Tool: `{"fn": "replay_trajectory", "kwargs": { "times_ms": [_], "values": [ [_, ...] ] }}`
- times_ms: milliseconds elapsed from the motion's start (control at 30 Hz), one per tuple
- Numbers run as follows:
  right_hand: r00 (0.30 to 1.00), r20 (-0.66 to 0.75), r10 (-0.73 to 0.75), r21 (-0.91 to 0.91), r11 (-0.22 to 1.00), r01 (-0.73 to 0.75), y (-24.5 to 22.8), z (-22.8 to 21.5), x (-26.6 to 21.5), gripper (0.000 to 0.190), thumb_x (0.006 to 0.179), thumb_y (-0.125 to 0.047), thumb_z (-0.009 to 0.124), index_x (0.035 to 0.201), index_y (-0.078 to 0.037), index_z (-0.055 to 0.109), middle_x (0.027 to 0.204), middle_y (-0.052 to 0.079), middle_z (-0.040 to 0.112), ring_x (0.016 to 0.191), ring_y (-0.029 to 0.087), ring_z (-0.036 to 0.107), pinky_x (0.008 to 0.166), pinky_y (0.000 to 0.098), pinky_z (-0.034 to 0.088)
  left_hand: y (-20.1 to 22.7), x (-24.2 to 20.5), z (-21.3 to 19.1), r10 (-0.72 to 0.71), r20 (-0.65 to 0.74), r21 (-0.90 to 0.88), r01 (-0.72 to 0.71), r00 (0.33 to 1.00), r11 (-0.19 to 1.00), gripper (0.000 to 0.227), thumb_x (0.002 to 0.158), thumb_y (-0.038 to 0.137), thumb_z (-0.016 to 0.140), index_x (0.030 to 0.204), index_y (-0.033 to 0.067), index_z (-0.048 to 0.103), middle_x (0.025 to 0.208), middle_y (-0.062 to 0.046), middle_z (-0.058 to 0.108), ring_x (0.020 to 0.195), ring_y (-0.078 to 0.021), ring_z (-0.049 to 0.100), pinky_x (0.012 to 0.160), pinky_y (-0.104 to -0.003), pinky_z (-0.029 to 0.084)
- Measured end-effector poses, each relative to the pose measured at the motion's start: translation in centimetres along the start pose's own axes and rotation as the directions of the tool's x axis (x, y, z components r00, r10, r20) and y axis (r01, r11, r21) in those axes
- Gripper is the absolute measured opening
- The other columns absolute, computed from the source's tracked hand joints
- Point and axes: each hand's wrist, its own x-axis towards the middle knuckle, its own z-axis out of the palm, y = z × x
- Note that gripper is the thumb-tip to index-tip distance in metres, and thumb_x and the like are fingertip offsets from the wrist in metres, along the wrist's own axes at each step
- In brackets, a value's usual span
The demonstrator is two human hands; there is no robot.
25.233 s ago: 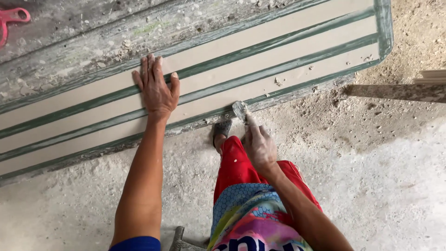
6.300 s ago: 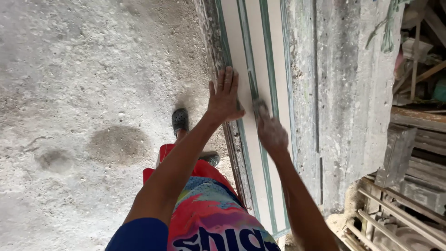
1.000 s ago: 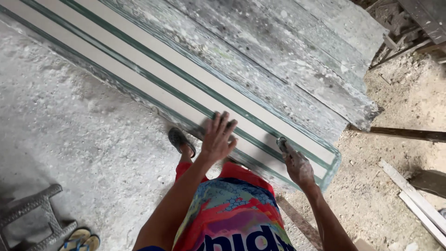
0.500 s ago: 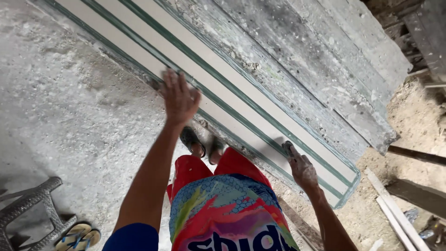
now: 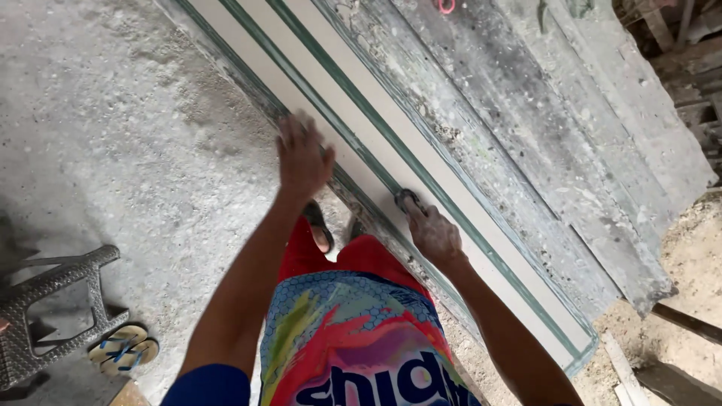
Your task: Scraping off excess material from a long decorative plaster or concrete strip using a putty knife.
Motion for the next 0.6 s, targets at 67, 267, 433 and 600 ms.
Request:
{"fn": "replay_trajectory", "kwargs": {
  "times_ms": [67,267,433,600],
  "values": [
    [0.997,0.067,-0.036,0.011,0.999,0.035,-2.2,-1.4,3.1,0.048,0.106,-0.039,0.044,0.151,-0.024,0.044,0.106,0.029,0.062,0.073,0.037,0.072,0.054,0.0489,0.063,-3.4,2.5,-1.0,-0.097,-0.036,-0.103,0.093,0.995,0.99,0.078,0.105,0.048,0.052,0.162,0.0025,0.024,0.166,-0.032,0.011,0.152,-0.0522,0.008,0.119,-0.067,0.018],
    [0.984,0.179,-0.012,-0.119,0.992,0.034,-10.1,-3.5,13.6,0.044,0.112,-0.042,0.032,0.154,-0.029,0.037,0.116,0.025,0.062,0.076,0.032,0.07,0.056,0.0434,0.06,-8.8,10.0,-4.9,-0.166,0.071,-0.14,0.175,0.984,0.975,0.087,0.101,0.05,0.055,0.166,0.0086,0.015,0.171,-0.027,0.004,0.157,-0.0504,0.001,0.123,-0.067,0.016],
    [0.935,0.331,0.127,-0.149,0.986,-0.081,-12.7,-5.2,14.2,0.048,0.109,-0.044,0.025,0.155,-0.034,0.03,0.117,0.022,0.061,0.059,0.02,0.062,0.039,0.031,0.055,-13.9,14.9,-8.5,-0.229,0.24,-0.156,0.27,0.943,0.95,0.108,0.094,0.066,0.058,0.167,0.0103,0.002,0.17,-0.024,-0.011,0.155,-0.0481,-0.013,0.123,-0.071,0.005],
    [0.984,0.16,0.084,-0.232,0.972,-0.046,-6.1,-1.1,8.8,0.05,0.107,-0.044,0.038,0.156,-0.034,0.038,0.087,0.014,0.064,0.051,0.018,0.06,0.036,0.0353,0.052,-15.8,16.7,-8.0,-0.233,0.414,-0.154,0.32,0.88,0.935,0.129,0.082,0.081,0.06,0.166,0.0118,-0.011,0.169,-0.02,-0.022,0.153,-0.0441,-0.024,0.122,-0.073,-0.001]
  ]
}}
